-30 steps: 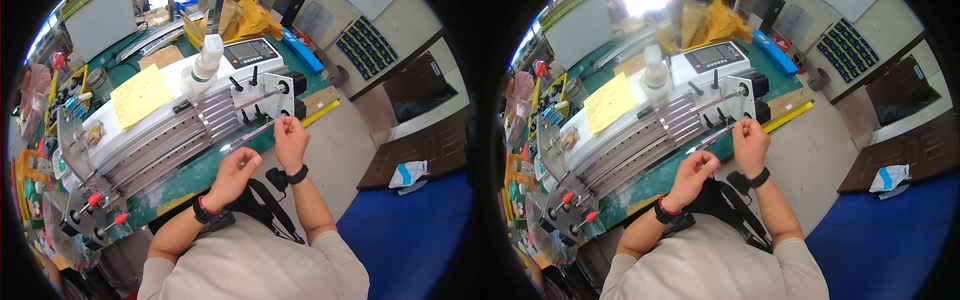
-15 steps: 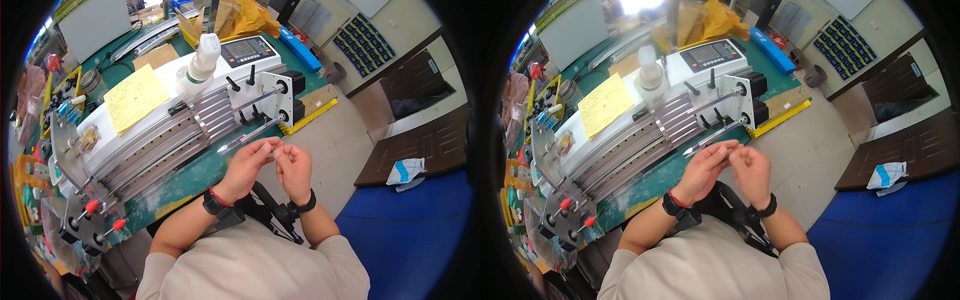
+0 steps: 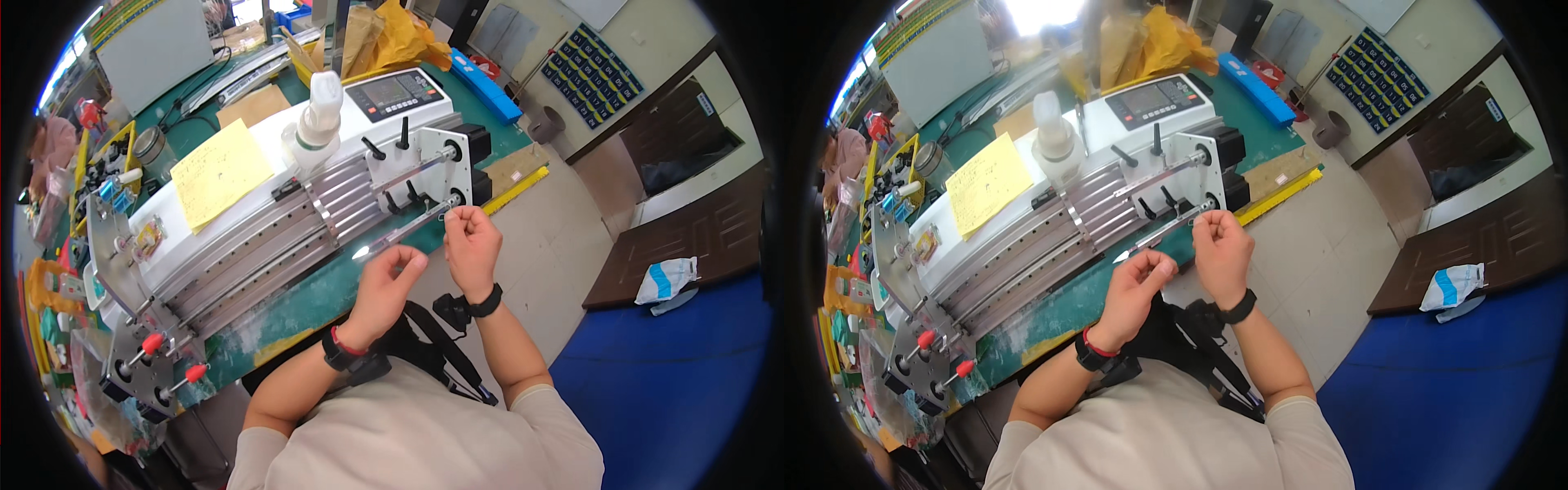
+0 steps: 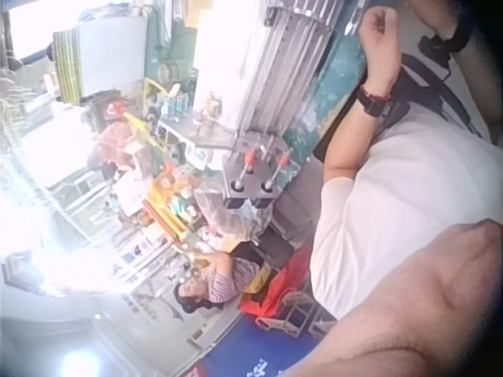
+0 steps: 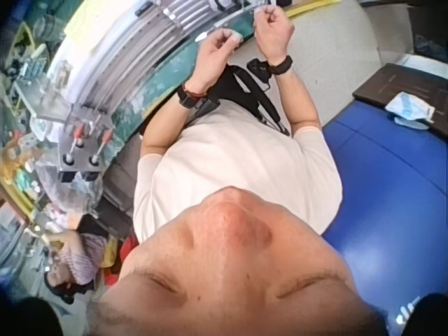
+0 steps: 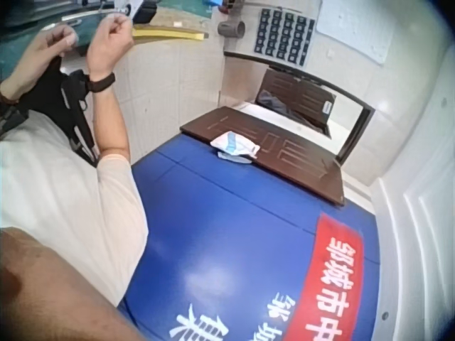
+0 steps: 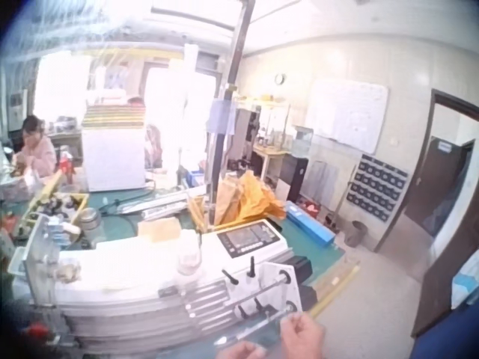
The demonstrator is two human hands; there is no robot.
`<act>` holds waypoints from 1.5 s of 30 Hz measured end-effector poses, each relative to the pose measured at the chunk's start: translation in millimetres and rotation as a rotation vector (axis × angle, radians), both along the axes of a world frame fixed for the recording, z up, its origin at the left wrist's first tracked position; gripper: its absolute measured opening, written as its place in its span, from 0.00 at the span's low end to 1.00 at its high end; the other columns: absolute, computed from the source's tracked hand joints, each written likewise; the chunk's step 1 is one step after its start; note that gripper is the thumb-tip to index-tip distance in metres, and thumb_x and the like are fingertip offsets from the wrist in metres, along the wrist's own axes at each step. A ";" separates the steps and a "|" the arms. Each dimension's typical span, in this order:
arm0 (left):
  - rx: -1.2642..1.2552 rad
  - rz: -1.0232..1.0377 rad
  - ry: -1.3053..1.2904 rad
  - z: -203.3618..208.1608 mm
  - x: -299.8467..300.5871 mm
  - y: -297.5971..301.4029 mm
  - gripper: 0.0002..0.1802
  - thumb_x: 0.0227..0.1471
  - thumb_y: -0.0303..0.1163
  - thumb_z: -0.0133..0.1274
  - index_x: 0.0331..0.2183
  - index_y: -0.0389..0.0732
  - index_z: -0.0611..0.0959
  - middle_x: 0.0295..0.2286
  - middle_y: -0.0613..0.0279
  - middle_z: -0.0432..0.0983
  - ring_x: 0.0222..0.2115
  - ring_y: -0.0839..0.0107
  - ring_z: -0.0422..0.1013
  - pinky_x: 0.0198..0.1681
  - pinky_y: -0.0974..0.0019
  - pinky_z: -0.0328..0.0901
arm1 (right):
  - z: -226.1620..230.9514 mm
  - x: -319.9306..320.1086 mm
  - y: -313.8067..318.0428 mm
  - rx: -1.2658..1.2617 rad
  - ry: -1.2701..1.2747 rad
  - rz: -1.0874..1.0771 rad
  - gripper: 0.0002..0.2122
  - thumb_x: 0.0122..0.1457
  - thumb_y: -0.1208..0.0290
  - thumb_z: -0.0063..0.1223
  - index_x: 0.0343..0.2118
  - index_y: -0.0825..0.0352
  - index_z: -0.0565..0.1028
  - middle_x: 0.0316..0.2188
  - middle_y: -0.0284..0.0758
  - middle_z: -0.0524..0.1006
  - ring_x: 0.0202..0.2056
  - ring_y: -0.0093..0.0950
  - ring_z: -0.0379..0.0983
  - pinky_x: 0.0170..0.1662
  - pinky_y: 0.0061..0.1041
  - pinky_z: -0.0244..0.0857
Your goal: Assembling small precision components using a custom jig and adhesive.
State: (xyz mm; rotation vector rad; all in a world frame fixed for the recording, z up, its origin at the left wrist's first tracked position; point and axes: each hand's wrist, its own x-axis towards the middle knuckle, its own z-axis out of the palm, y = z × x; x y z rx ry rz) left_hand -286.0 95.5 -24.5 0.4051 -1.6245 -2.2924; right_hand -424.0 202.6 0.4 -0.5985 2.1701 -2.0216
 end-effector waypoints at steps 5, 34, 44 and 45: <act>0.019 0.016 -0.017 -0.2 15.6 -0.8 0.07 0.66 0.29 0.61 0.43 0.35 0.85 0.36 0.67 0.81 0.36 0.77 0.71 0.44 0.70 0.66 | -11.9 -21.5 -23.7 0.028 0.074 -0.024 0.06 0.68 0.74 0.61 0.35 0.72 0.80 0.22 0.26 0.79 0.23 0.12 0.70 0.28 0.20 0.65; -1.227 0.388 0.292 45.7 -14.6 -26.3 0.05 0.57 0.20 0.64 0.36 0.36 0.83 0.32 0.51 0.79 0.35 0.58 0.78 0.42 0.59 0.70 | 16.9 25.4 25.2 0.013 -0.233 0.079 0.07 0.72 0.73 0.58 0.36 0.69 0.77 0.18 0.23 0.71 0.15 0.12 0.64 0.19 0.16 0.54; 0.767 -0.196 0.171 48.8 18.4 -15.7 0.20 0.75 0.36 0.50 0.58 0.31 0.78 0.29 0.67 0.75 0.35 0.66 0.71 0.49 0.62 0.67 | 19.6 79.3 75.4 -0.133 -0.419 0.238 0.08 0.74 0.72 0.53 0.40 0.72 0.77 0.35 0.36 0.83 0.40 0.23 0.80 0.52 0.28 0.73; 0.741 -0.301 0.304 44.4 38.4 -27.5 0.18 0.75 0.34 0.49 0.56 0.31 0.80 0.29 0.64 0.75 0.34 0.66 0.73 0.46 0.62 0.67 | 13.6 70.0 68.1 -0.159 -0.432 0.220 0.08 0.74 0.71 0.54 0.41 0.71 0.77 0.35 0.36 0.83 0.39 0.24 0.80 0.50 0.27 0.74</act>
